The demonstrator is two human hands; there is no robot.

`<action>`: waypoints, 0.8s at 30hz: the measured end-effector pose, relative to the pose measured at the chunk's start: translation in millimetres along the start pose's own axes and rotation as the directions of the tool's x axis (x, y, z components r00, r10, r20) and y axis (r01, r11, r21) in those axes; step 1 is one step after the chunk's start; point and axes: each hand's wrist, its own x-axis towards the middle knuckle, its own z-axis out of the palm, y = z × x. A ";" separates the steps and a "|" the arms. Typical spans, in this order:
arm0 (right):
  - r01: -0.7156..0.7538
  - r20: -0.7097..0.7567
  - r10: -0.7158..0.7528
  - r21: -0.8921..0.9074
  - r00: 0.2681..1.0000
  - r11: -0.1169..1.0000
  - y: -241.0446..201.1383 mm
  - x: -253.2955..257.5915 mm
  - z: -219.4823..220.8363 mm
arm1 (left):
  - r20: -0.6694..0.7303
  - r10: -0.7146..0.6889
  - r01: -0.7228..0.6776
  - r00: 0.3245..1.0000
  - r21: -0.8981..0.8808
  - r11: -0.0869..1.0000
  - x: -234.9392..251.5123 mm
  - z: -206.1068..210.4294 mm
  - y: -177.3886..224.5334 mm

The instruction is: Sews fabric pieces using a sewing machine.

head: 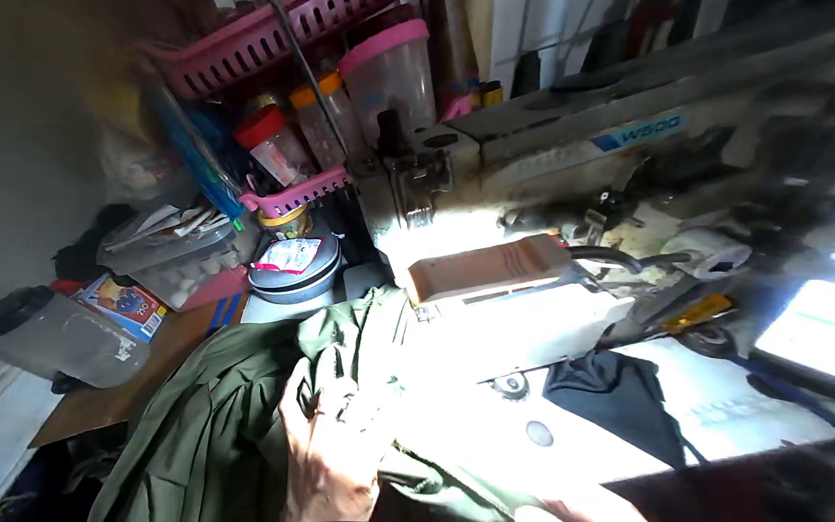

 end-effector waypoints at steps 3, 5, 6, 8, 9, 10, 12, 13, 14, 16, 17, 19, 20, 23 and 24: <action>-0.079 0.002 0.079 -0.034 0.997 0.996 0.0 12.8 2.4 | -0.003 -0.020 0.020 1.000 0.037 0.999 7.4 7.5 -8.7; -0.132 -0.001 0.132 -0.052 0.991 0.990 0.1 23.0 4.0 | -0.001 -0.021 0.021 1.000 0.054 0.998 15.0 11.8 -15.0; -0.160 -0.004 0.160 -0.050 0.987 0.986 1.2 28.1 5.0 | 0.015 -0.019 0.018 1.000 0.063 0.998 18.6 13.8 -18.4; -0.194 -0.007 0.193 -0.014 0.981 0.981 6.4 38.8 7.2 | 0.060 -0.022 0.016 0.998 0.097 0.995 25.0 18.2 -24.6; -0.181 -0.014 0.181 -0.002 0.983 0.984 10.5 45.2 8.4 | 0.080 -0.019 0.008 0.997 0.131 0.991 28.8 20.8 -27.9; -0.158 -0.021 0.158 0.004 0.987 0.988 14.9 52.0 9.8 | 0.110 -0.012 -0.006 0.994 0.164 0.986 33.2 22.3 -30.8; -0.086 -0.044 0.085 -0.019 0.995 0.996 22.5 66.4 11.8 | 0.220 -0.013 -0.033 0.975 0.206 0.978 45.6 20.7 -36.3; -0.072 -0.052 0.070 -0.028 0.996 0.997 24.8 73.6 12.3 | 0.295 -0.015 -0.046 0.955 0.199 0.979 53.5 17.4 -40.5; -0.068 -0.049 0.067 -0.029 0.997 0.997 25.1 80.8 12.0 | 0.406 -0.027 -0.044 0.914 0.165 0.985 63.4 9.4 -45.4; -0.058 -0.020 0.057 -0.019 0.998 0.998 23.4 93.8 8.9 | 0.647 -0.032 -0.008 0.762 0.059 0.998 89.1 -17.4 -58.1; -0.048 -0.014 0.048 -0.021 0.999 0.999 22.9 99.8 7.3 | 0.643 0.015 -0.021 0.766 0.002 1.000 97.7 -29.6 -65.9; -0.026 0.020 0.027 -0.044 0.999 0.999 20.9 108.9 3.7 | 0.477 0.141 -0.076 0.868 -0.153 0.985 109.8 -54.4 -72.5; -0.004 0.047 0.007 -0.067 0.999 0.998 18.5 109.2 1.2 | 0.416 0.206 -0.125 0.886 -0.214 0.969 114.4 -68.6 -69.4; 0.136 0.165 -0.115 -0.118 0.980 0.984 -6.0 79.6 -5.4 | 0.385 0.311 -0.204 0.869 -0.294 0.934 99.8 -92.7 -40.2; 0.143 0.198 -0.126 -0.076 0.972 0.987 -19.2 62.0 -5.6 | 0.380 0.307 -0.200 0.872 -0.296 0.934 85.0 -86.6 -23.6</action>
